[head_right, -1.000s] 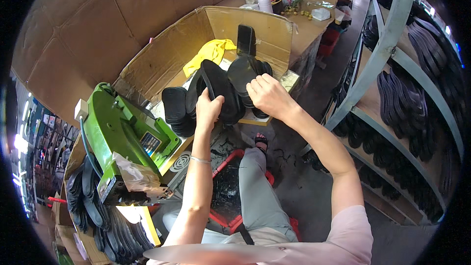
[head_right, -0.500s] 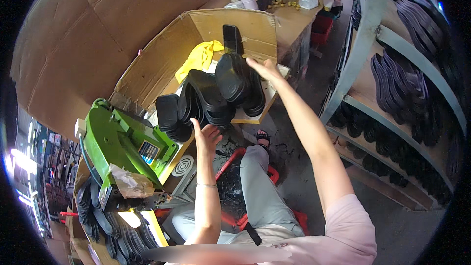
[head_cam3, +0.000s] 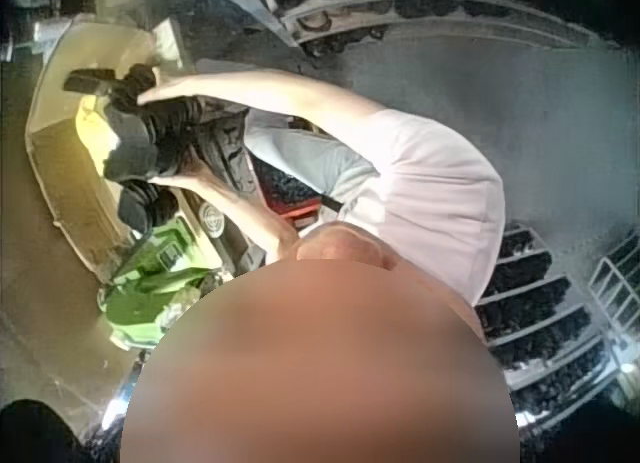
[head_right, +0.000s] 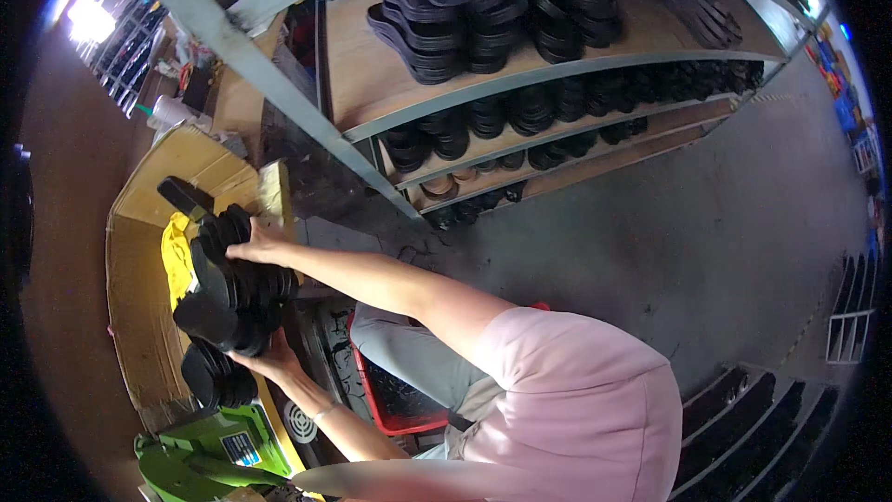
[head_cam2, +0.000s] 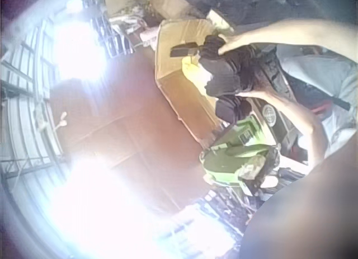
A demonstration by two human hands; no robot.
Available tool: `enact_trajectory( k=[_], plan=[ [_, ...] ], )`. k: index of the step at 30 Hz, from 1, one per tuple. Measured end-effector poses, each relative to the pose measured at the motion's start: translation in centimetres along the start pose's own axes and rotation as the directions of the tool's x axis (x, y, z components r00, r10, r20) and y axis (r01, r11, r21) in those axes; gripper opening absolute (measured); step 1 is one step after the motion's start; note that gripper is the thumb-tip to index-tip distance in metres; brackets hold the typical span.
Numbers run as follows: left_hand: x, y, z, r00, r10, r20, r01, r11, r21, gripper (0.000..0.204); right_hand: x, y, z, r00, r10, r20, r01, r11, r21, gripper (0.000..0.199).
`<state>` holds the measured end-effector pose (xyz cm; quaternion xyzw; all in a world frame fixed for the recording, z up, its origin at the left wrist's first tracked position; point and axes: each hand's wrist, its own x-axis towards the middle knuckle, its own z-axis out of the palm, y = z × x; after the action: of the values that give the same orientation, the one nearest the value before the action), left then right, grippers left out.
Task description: Operating a specialized machine to press and shape components of black sandals in a factory environment.
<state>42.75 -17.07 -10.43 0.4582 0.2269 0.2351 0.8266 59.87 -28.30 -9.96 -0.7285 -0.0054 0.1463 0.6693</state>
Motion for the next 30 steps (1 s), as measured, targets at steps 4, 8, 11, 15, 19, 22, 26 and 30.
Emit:
enact_trajectory(
  k=[4,8,11,15,19,22,26,30],
  plan=[
    [-1.6,-0.2,-5.3,1.0,0.009,0.007,-0.009,1.0,0.025,0.085,-4.9,0.5,0.1,0.991,0.007,0.134,-0.018,0.996,0.082,0.105],
    [-0.4,1.3,-6.9,0.997,-0.075,0.021,0.073,0.996,0.05,0.09,-7.3,-0.5,-0.4,0.991,0.096,0.09,-0.088,0.993,-0.083,0.108],
    [0.9,1.8,-4.2,0.731,0.237,0.64,-0.662,0.472,0.582,0.088,-7.0,-0.5,-0.6,0.989,0.141,0.05,-0.139,0.989,-0.044,0.109],
    [0.4,2.6,-1.4,0.774,-0.023,0.632,-0.082,0.987,0.137,0.099,-7.5,0.3,-2.0,0.988,0.146,0.047,-0.144,0.988,-0.055,0.113],
    [-1.6,1.5,-3.0,0.773,-0.144,0.618,0.018,0.979,0.205,0.093,-10.6,1.8,-2.6,0.98,0.126,0.153,-0.142,0.985,0.101,0.116],
    [-3.4,-0.4,-3.0,0.755,-0.231,0.614,0.109,0.967,0.23,0.089,-14.2,3.5,-4.5,0.987,0.0,0.161,-0.038,0.971,0.234,0.116],
    [-8.0,-3.7,-5.2,0.73,-0.339,0.593,0.223,0.939,0.263,0.084,-21.6,6.4,-6.9,0.981,-0.029,0.19,-0.036,0.943,0.332,0.116],
    [-13.2,-6.9,-7.2,0.678,-0.437,0.591,0.326,0.899,0.291,0.079,-27.9,11.6,-9.3,0.996,-0.032,0.088,-0.004,0.926,0.377,0.119]
  ],
)
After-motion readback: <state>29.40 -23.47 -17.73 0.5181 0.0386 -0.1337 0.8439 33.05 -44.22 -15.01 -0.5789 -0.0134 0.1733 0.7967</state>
